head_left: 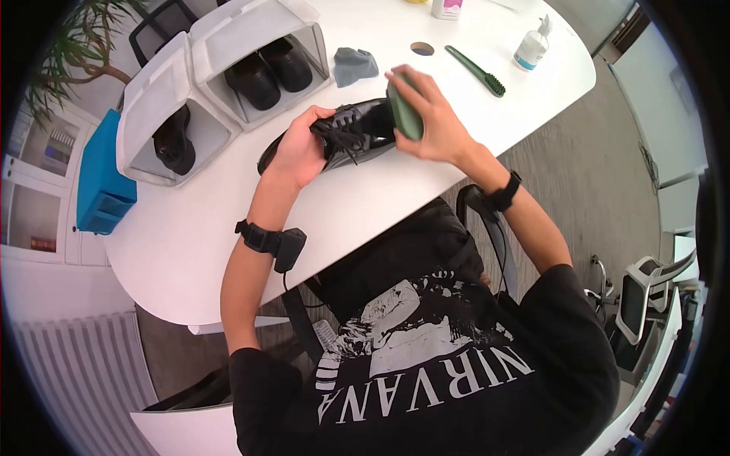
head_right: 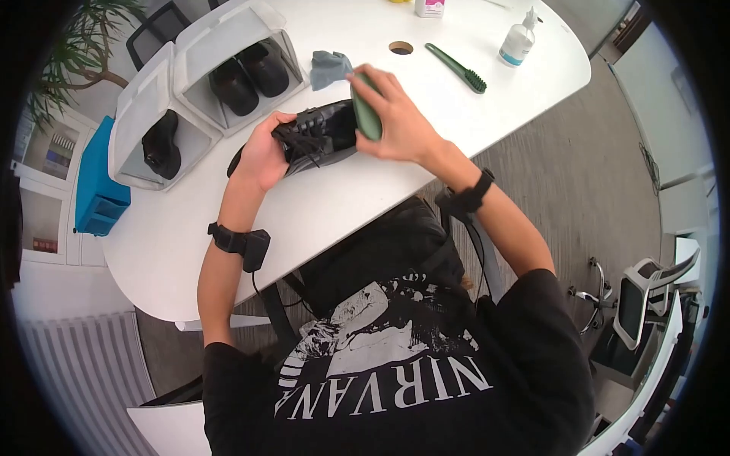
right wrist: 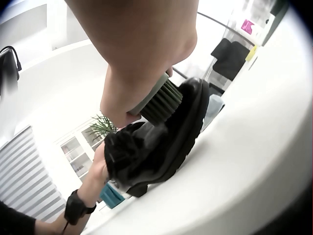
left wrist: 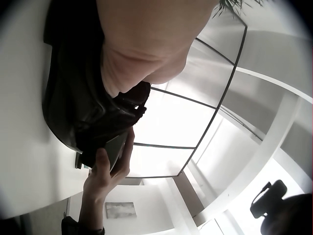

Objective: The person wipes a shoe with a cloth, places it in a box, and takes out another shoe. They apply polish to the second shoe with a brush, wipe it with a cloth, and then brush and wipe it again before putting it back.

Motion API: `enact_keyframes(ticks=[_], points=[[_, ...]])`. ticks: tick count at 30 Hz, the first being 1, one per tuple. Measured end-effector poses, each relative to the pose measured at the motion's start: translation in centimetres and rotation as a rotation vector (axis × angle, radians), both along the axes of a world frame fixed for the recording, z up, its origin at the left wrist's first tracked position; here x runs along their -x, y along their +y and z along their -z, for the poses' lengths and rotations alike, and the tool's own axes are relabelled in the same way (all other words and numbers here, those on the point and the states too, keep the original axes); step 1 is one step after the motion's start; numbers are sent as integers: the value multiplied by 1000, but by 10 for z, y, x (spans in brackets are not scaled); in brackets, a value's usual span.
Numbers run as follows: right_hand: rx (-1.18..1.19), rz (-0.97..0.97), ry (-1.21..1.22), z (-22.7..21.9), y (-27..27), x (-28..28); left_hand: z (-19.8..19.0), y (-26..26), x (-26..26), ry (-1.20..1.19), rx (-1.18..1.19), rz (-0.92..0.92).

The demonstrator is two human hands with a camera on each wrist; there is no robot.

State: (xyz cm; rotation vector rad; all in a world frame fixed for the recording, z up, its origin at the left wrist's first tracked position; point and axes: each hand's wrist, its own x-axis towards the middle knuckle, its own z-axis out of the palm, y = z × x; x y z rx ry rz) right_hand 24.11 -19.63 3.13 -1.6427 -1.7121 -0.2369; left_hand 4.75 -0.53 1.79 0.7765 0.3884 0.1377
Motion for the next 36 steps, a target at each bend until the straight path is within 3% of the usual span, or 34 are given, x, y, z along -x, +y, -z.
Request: enact_keyframes(ticks=[2,6,8,10,14,16,18,20,22,25,28,29,32,36], points=[[-13,38,108,2,6,0,-3,5,-3,-37,22,25],[142,-170,-12,10,-19,37,-2,8,-3,-73,107,55],[107,-138,-54,7,-22,20,-1,3,-3,-42,47,6],[-29,47,-47,14,-14,-14,1,3,-3,-30,-3,9],[-2,-12,-3,18,-20,-3,-4,5,-3,7,36,-9],[171,-127,-43,10,-28,21,-5,4,-4,-23,43,0],[66,-46,-50,15,-20,1,-5,2,-2,-36,-12,-1],[-14,102,134,1,-9,-16,-4,0,0,7,-6,-13],[-67,116,173,7,-6,-14,-9,2,-1,6,1,-15],[104,-81,21,-3,-23,13,-9,1,-2,5,77,-20],[-33,133,148,9,-21,-28,-5,2,-1,-52,-3,10],[0,215,315,9,-21,-36,-7,-1,-1,-16,-25,-32],[30,138,376,12,-37,-32,-4,3,-1,8,38,-35],[38,119,281,9,-43,-31,-9,-1,1,-22,16,-11]])
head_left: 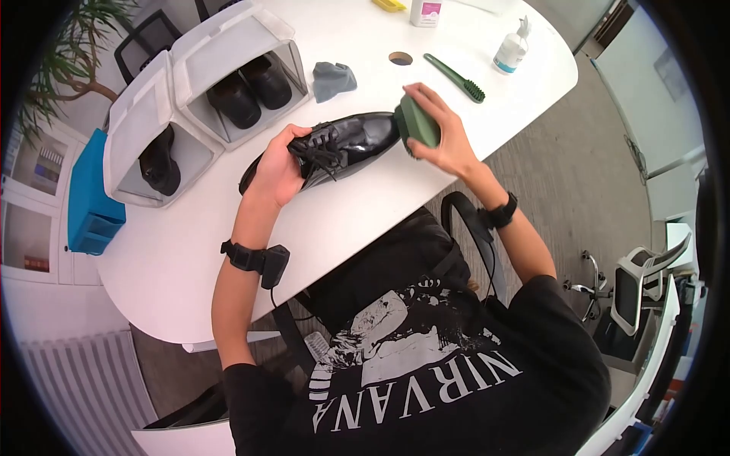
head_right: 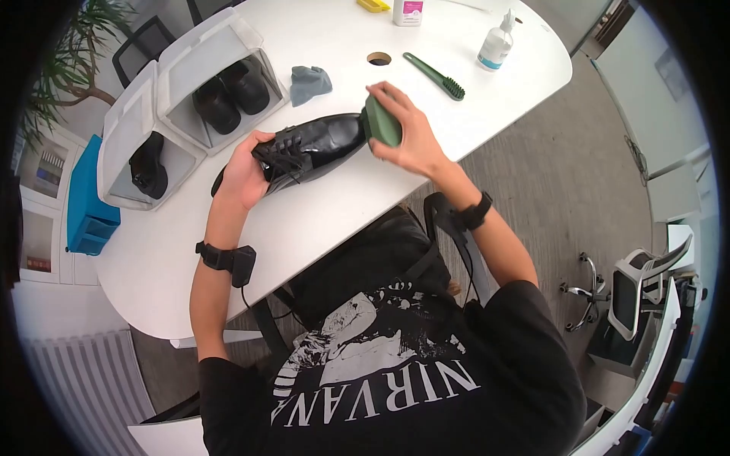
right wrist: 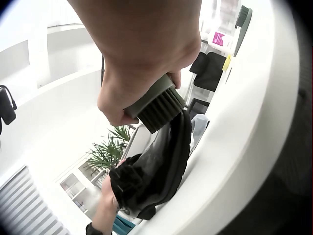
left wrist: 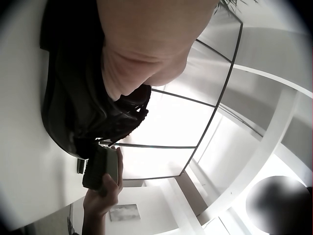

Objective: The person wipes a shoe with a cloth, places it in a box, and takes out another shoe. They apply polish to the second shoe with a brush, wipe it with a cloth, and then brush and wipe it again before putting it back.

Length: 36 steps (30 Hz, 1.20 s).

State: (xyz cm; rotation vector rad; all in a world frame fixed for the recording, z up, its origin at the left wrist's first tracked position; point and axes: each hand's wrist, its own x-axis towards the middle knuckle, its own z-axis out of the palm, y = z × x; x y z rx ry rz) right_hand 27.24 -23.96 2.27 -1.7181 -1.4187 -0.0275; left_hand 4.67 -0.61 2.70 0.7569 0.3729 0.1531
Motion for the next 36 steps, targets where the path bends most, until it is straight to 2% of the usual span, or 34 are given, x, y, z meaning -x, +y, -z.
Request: enact_keyframes(ticks=[4,7,11,14,16,19,22,24,27,30,32,33,36], points=[[10,18,159,-3,39,-19,-1,-2,0,57,-56,-52],[20,-9,115,-11,39,-7,1,5,-2,19,-13,-26],[39,-150,-95,-12,11,17,-1,1,0,8,-5,-4],[87,-238,-229,-20,18,33,6,4,0,3,-1,19],[78,-279,-221,-20,46,34,2,5,0,-6,23,40],[83,-324,-164,-20,95,24,-8,-4,-1,45,-91,-61],[183,-340,-66,-27,118,18,8,11,-3,-48,22,19],[123,-308,-118,-22,107,20,9,15,-6,-41,26,38],[50,-272,-198,-12,60,42,8,13,-7,-20,53,34],[65,-252,-305,7,26,65,12,18,-7,-28,76,51],[45,-253,-316,9,28,69,5,15,-6,8,60,29],[10,-244,-309,6,38,66,15,25,-6,-51,89,91],[-22,-228,-270,-9,80,49,9,15,-6,-3,26,18]])
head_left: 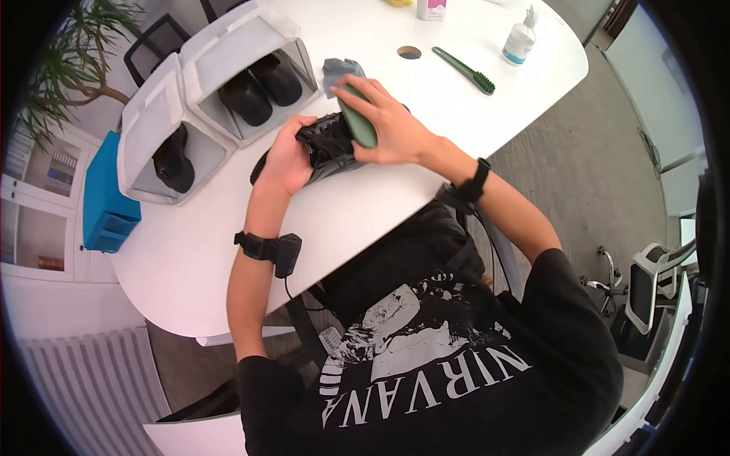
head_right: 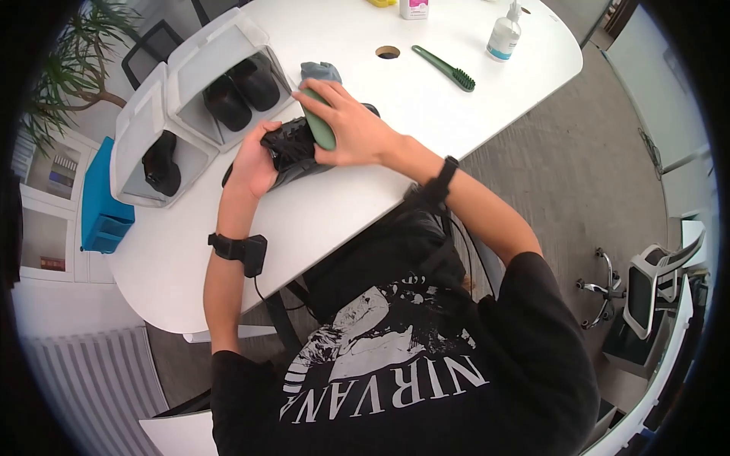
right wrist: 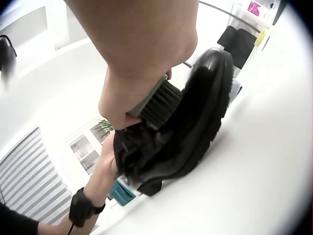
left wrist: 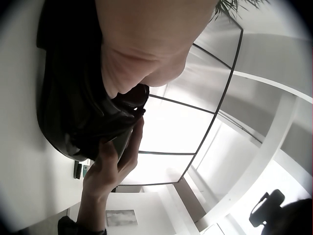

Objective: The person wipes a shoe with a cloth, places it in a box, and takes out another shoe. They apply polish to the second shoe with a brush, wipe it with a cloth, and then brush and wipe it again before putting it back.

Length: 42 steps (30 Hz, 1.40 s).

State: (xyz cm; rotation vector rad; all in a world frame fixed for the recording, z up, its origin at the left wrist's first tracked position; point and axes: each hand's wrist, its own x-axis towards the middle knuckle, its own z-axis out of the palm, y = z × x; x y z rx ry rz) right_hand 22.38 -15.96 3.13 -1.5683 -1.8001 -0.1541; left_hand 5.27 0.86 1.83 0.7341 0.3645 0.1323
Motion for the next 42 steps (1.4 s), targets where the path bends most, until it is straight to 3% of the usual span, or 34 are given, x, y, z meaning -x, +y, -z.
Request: enact_keyframes(ticks=[4,7,11,15,18,19,22,27,31,34,35,42], points=[[48,43,106,-3,25,-13,-5,-1,-2,-22,-8,-25],[39,1,103,5,-8,-5,2,4,-4,-8,16,-23],[112,-79,-178,32,-56,17,1,7,-3,-24,41,10],[33,-31,-186,15,-30,0,10,10,0,-42,63,48],[24,92,134,-3,27,-37,-14,-2,-3,18,-66,-58],[-7,92,76,-2,27,-33,-3,3,-3,18,-67,-67],[35,-20,19,-3,-1,-9,0,5,-7,1,-20,-47],[156,-44,-151,22,-63,15,5,9,-4,-38,18,13],[1,45,-137,6,-26,-11,-1,-2,-3,-6,-14,-4],[51,129,106,-9,12,-32,-7,-5,0,9,-63,-53],[28,108,65,-4,16,-33,-4,-2,-1,5,-58,-60],[85,-15,-67,24,-63,19,-3,0,-4,11,-57,-55]])
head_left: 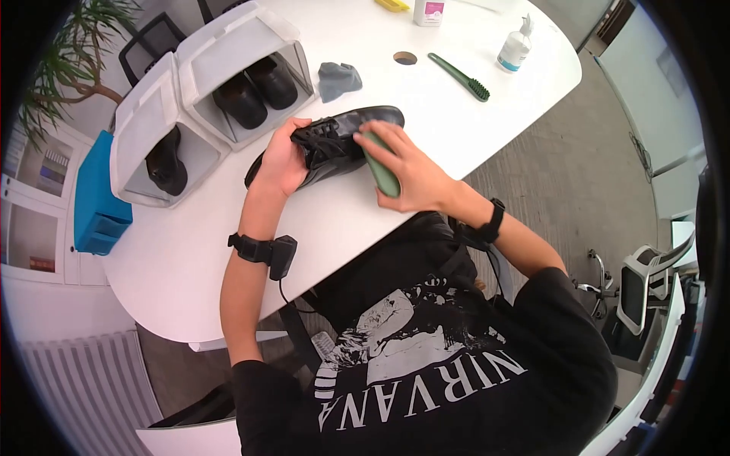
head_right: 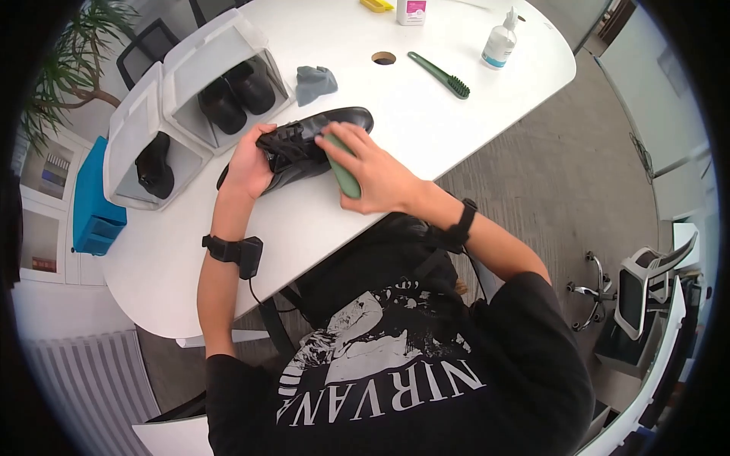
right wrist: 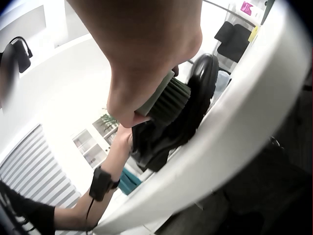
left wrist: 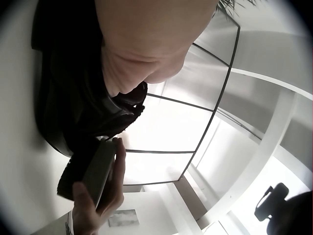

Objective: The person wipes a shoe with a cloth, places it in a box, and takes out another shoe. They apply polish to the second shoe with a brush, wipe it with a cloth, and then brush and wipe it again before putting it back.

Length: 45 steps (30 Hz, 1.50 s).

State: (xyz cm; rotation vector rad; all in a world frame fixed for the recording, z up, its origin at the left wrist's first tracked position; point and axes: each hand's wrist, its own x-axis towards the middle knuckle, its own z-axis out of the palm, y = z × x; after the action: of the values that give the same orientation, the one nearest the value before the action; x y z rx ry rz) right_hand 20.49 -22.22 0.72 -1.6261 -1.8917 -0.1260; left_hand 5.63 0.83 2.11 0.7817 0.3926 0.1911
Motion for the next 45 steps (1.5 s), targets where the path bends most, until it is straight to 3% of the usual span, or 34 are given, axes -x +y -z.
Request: enact_keyframes(ticks=[1,4,9,17,22,25,32,37,40,45], points=[[61,-5,-59,3,-5,3,2,3,0,-2,-6,11],[-50,65,-43,-5,18,-22,1,-4,1,30,-10,-11],[-83,182,161,-27,68,-56,13,9,1,-65,60,-10],[29,54,-37,11,-6,1,13,19,-2,-23,100,-3],[-80,168,58,-15,52,-36,-3,3,-4,18,103,-31],[-68,231,173,-23,83,-51,14,20,-8,-5,64,-59],[49,49,4,-3,14,-2,22,29,-9,-35,148,-9],[-119,186,14,-15,56,-40,7,13,-2,1,129,-47],[-55,254,187,-25,85,-56,15,21,-5,-15,62,-124],[-53,122,89,-9,41,-5,12,27,-2,-51,154,-2]])
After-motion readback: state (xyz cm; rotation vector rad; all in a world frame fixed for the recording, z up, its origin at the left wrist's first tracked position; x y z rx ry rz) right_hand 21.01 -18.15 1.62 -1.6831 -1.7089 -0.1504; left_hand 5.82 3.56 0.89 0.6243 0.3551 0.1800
